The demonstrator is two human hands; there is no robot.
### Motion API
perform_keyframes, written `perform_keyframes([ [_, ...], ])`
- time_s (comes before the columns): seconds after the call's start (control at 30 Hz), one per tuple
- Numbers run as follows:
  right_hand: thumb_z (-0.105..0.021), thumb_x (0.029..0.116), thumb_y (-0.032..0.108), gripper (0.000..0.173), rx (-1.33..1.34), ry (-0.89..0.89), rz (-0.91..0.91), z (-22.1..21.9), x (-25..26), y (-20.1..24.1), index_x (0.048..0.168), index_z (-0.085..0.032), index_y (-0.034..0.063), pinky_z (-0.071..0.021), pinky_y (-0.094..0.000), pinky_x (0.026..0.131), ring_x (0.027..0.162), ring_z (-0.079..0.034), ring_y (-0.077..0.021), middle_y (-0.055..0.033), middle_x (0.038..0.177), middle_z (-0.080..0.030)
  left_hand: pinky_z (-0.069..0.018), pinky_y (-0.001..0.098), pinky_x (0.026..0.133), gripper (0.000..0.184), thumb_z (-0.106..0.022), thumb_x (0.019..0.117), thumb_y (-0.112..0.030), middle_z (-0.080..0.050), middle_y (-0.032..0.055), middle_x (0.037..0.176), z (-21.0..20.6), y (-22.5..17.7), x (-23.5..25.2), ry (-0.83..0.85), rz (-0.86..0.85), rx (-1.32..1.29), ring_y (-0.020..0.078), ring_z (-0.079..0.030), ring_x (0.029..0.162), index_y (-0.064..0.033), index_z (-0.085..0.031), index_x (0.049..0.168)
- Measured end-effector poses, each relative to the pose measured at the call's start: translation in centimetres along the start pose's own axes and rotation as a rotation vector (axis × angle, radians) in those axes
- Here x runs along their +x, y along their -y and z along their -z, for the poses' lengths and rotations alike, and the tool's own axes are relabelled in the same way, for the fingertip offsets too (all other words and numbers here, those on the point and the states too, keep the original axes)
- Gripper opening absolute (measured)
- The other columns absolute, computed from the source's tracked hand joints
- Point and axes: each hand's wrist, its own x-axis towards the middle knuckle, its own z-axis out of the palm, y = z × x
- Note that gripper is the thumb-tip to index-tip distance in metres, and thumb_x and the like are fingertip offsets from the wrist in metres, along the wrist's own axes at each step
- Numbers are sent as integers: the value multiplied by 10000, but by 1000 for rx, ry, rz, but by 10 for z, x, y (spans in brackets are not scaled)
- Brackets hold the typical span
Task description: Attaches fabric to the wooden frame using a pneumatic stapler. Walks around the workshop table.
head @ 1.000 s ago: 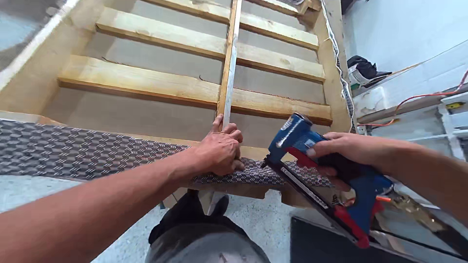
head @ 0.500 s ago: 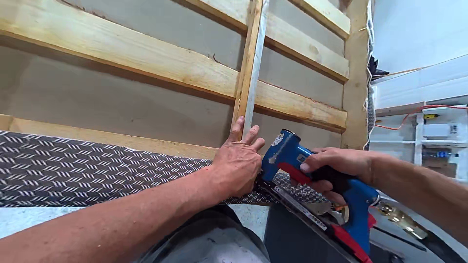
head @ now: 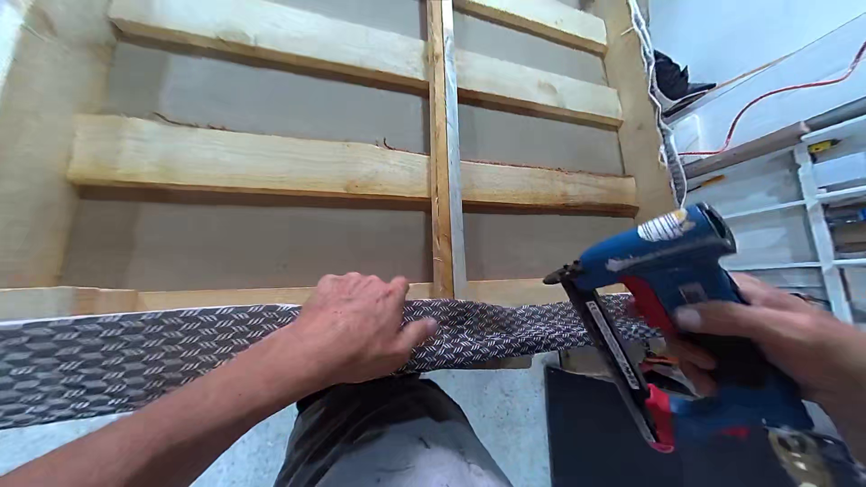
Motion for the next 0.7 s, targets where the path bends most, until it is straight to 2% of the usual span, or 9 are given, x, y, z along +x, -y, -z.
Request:
perform_keyframes([
  [0.03, -733, 811, 444, 325, 33, -26, 31, -6, -6, -13, 967, -686, 162, -579, -349, 470, 477, -624, -180, -80, 618, -612, -516, 480, 668, 529, -424, 976, -693, -632, -3, 747, -2, 0, 0, 37, -14, -17, 214, -665, 769, -217, -652, 959],
  [0.1, -714, 820, 453, 337, 70, -5, 27, -17, -14, -29, 965, -689, 150, -587, -357, 478, 485, -629, -186, -84, 624, -610, -518, 469, 659, 436, -493, 1014, -584, -630, -6, 732, -6, -2, 6, 9, -65, -59, 202, -654, 746, -207, -668, 881],
  [0.2, -645, 877, 420, 313, 9, 97, 0, -27, -17, -26, 967, -655, 121, -594, -389, 490, 495, -634, -221, -119, 649, -610, -494, 436, 585, 438, -535, 1027, -510, -577, -27, 648, -21, 7, 24, -162, -201, -132, 164, -601, 636, -196, -630, 736],
  [0.3, -586, 927, 360, 271, -59, 159, 4, -38, -16, -17, 989, -637, 100, -600, -400, 494, 508, -651, -252, -145, 659, -625, -479, 396, 543, 423, -543, 1028, -476, -551, -45, 610, -31, 18, 34, -276, -365, -76, 128, -579, 587, -198, -601, 715],
  [0.4, -586, 937, 381, 288, -3, 209, -7, -43, -10, -19, 980, -641, 101, -597, -380, 484, 492, -640, -222, -122, 637, -608, -449, 368, 520, 420, -532, 1032, -460, -516, -52, 588, -35, 26, 45, -358, -462, -78, 115, -554, 565, -194, -580, 711],
  [0.53, -578, 951, 393, 307, -20, 228, -128, -43, 3, -2, 1020, -622, 98, -607, -394, 503, 498, -642, -230, -128, 644, -600, -474, 412, 581, 444, -511, 1036, -495, -566, -34, 640, -27, 26, 61, -224, -371, -79, 145, -593, 638, -201, -608, 717],
  [0.7, -497, 1011, 339, 280, -180, 273, -298, -39, 33, 60, 962, -589, 79, -590, -373, 480, 482, -635, -223, -121, 613, -593, -513, 445, 629, 419, -488, 1029, -530, -629, -28, 720, -18, 14, 58, -33, -304, 21, 172, -650, 735, -234, -664, 790],
])
